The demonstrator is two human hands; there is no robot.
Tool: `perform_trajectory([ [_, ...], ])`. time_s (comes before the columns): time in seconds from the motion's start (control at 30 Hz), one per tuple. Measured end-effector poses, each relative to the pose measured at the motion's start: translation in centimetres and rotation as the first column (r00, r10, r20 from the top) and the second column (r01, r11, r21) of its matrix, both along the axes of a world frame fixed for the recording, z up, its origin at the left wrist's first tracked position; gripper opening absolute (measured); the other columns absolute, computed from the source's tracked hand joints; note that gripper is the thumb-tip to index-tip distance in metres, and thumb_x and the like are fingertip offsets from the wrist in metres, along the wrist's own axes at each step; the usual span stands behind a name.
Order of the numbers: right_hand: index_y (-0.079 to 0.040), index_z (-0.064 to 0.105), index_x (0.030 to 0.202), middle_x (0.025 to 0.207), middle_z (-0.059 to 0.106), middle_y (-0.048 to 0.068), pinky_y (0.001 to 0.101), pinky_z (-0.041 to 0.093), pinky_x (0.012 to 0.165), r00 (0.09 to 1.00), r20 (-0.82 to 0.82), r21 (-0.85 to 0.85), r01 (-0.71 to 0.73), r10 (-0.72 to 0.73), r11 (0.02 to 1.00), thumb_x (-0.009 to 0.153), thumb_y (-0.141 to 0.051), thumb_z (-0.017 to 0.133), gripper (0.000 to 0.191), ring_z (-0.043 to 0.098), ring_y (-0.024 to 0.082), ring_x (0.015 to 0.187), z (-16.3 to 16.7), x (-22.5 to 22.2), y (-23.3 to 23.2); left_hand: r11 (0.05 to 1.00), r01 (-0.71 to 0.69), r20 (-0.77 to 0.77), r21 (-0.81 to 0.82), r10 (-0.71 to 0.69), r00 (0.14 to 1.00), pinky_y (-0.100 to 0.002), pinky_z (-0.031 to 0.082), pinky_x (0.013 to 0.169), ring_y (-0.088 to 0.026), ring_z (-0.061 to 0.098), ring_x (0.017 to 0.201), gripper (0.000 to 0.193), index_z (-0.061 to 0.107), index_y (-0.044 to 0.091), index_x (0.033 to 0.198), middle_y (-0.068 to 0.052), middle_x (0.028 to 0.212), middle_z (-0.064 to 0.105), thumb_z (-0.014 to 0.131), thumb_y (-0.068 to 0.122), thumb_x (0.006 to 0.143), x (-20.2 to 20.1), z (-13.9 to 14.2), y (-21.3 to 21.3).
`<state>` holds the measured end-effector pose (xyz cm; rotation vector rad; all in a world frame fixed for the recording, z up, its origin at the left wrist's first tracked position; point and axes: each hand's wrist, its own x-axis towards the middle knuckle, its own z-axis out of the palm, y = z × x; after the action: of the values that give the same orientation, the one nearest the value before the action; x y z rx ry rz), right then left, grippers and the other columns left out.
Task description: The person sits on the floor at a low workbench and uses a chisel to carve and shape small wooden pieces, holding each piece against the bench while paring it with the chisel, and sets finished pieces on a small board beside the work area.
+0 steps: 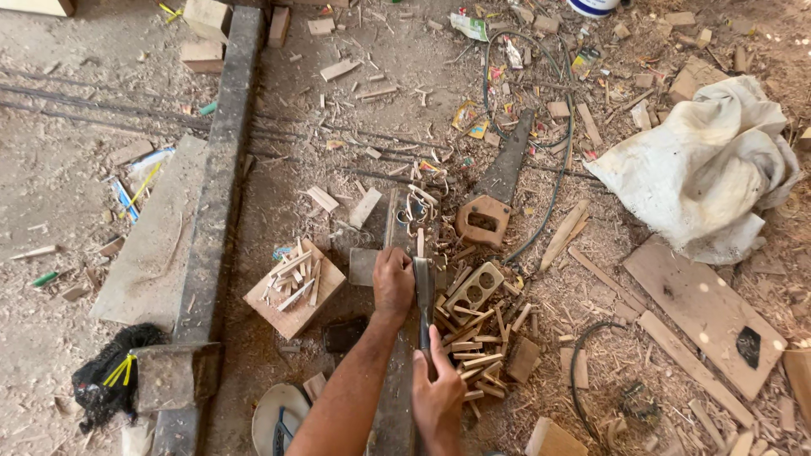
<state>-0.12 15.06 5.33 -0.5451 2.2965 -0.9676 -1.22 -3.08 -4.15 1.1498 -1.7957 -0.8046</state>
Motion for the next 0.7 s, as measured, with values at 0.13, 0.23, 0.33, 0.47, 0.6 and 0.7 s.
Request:
perform_trajectory([
  [0.13,-0.027,0.045,0.154,0.067,0.072,0.008,0.0277,0.04,0.035,0.994,0.092,0.157,0.037,-0.052,0.987,0.097,-0.028,0.06,0.058,0.049,0.01,0.041,-0.4,0.6,0.3,0.995,0.032,0.031,0.099,-0.035,0.999,-0.042,0.055,0.066,-0.029,0.062,0.08,0.018,0.059,0.003,0.075,-0.013,0.087,0.062,0.074,-0.005,0.08,0.0,-0.8,0.0],
  [0.23,-0.026,0.046,0.152,0.07,0.073,0.005,0.0293,0.041,0.033,0.991,0.116,0.115,0.053,-0.066,0.992,0.097,-0.027,0.059,0.057,0.049,0.01,0.04,-0.3,0.2,0.0,0.999,0.028,0.013,0.037,-0.028,1.0,-0.047,0.051,0.069,-0.033,0.061,0.081,0.018,0.058,0.0,0.073,-0.014,0.083,0.061,0.074,-0.007,0.075,0.0,-0.5,-0.2],
  [0.33,-0.024,0.05,0.151,0.073,0.074,0.003,0.028,0.041,0.034,0.995,0.086,0.061,0.049,-0.054,0.997,0.097,-0.025,0.06,0.055,0.05,0.009,0.041,-0.3,-0.3,0.0,0.992,0.04,-0.026,0.122,-0.037,0.999,-0.047,0.051,0.068,-0.033,0.061,0.078,0.019,0.057,0.001,0.071,-0.015,0.083,0.06,0.075,-0.004,0.075,0.2,0.2,0.0],
  [0.47,-0.023,0.049,0.153,0.069,0.07,0.008,0.027,0.041,0.037,0.997,0.074,0.007,0.021,-0.021,1.0,0.097,-0.025,0.062,0.058,0.046,0.008,0.043,-0.4,-0.8,-0.1,0.991,0.052,0.004,0.12,-0.053,0.999,-0.051,0.047,0.07,-0.04,0.058,0.083,0.02,0.056,0.0,0.074,-0.018,0.084,0.059,0.075,-0.006,0.076,0.5,0.7,0.3],
  [0.6,-0.023,0.048,0.149,0.089,0.075,-0.006,0.0265,0.045,0.036,0.994,0.11,-0.022,0.011,-0.009,1.0,0.097,-0.027,0.057,0.054,0.048,0.009,0.039,-0.8,-1.5,-0.4,0.994,0.063,-0.017,0.092,-0.062,0.998,-0.051,0.047,0.072,-0.04,0.059,0.085,0.022,0.055,0.002,0.073,-0.017,0.084,0.058,0.076,-0.005,0.075,0.4,0.5,-0.3],
  [0.7,-0.019,0.054,0.155,0.068,0.064,0.017,0.0262,0.037,0.042,1.0,-0.008,-0.048,-0.017,0.016,0.999,0.1,-0.025,0.066,0.057,0.044,0.008,0.048,-1.2,-2.0,-0.5,0.994,0.075,-0.03,0.08,-0.073,0.997,-0.051,0.048,0.073,-0.041,0.058,0.086,0.024,0.056,0.002,0.073,-0.017,0.084,0.059,0.079,-0.002,0.073,0.5,0.4,-0.4],
])
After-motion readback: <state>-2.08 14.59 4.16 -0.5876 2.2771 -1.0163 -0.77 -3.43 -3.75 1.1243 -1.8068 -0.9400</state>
